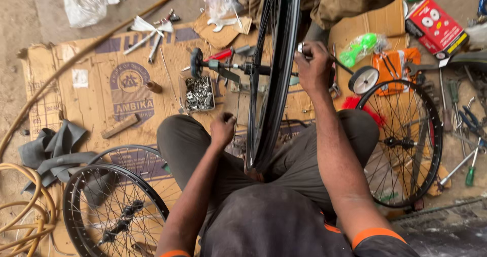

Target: The person sits on the floor and uses a rim truing stand to adjust a bicycle rim. They repeatedly rotate the rim, inspect its alignment, and make adjustments to the truing stand's calipers and the rim itself using their hands.

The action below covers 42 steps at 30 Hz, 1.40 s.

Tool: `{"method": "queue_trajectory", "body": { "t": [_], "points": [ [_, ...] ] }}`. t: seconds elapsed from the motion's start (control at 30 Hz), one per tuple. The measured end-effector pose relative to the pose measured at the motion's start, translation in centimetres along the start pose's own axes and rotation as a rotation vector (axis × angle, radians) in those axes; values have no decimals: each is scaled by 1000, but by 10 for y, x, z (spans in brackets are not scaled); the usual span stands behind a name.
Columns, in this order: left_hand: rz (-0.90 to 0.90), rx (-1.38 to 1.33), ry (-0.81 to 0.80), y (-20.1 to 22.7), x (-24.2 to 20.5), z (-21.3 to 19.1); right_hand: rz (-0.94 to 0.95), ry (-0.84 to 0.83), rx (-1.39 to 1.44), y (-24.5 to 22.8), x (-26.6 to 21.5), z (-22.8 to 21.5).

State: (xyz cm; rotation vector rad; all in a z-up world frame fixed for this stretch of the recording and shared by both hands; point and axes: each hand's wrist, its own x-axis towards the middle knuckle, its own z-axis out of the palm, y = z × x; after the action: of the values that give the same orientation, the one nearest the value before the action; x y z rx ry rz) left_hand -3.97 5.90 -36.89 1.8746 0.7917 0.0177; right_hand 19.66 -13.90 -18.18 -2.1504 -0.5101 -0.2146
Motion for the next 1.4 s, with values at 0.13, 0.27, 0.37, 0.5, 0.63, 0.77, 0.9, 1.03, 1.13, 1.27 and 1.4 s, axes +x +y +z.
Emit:
{"method": "queue_trajectory", "body": {
  "t": [0.13,0.27,0.37,0.5,0.63,0.77,0.9,1.03,1.13,1.27,1.4],
  "points": [
    [67,112,-78,5,36,3,-42,9,-11,-5,-2,-5],
    [74,286,-132,6,65,10,-50,14,73,-6,-2,-6],
    [68,386,-160,4,85,20,-39,4,105,-2,3,-5],
    [36,418,-180,-3,96,30,-80,-3,101,0,0,-6],
    [45,401,-137,-5,98,36,-53,-29,134,-4,2,-8],
    [74,349,-158,-6,108,40,-28,-43,152,-2,0,-5],
    [126,321,-203,-7,126,47,-126,55,209,6,-5,-3],
    [107,321,-250,-8,140,53,-126,95,213,7,-13,-1],
    [54,279,-270,-7,145,55,-57,130,497,0,-26,-3],
    [73,308,-263,-3,148,55,79,203,716,-13,-36,-11],
    [79,294,-257,-4,147,54,222,169,818,-25,-42,-22]
  ]
}}
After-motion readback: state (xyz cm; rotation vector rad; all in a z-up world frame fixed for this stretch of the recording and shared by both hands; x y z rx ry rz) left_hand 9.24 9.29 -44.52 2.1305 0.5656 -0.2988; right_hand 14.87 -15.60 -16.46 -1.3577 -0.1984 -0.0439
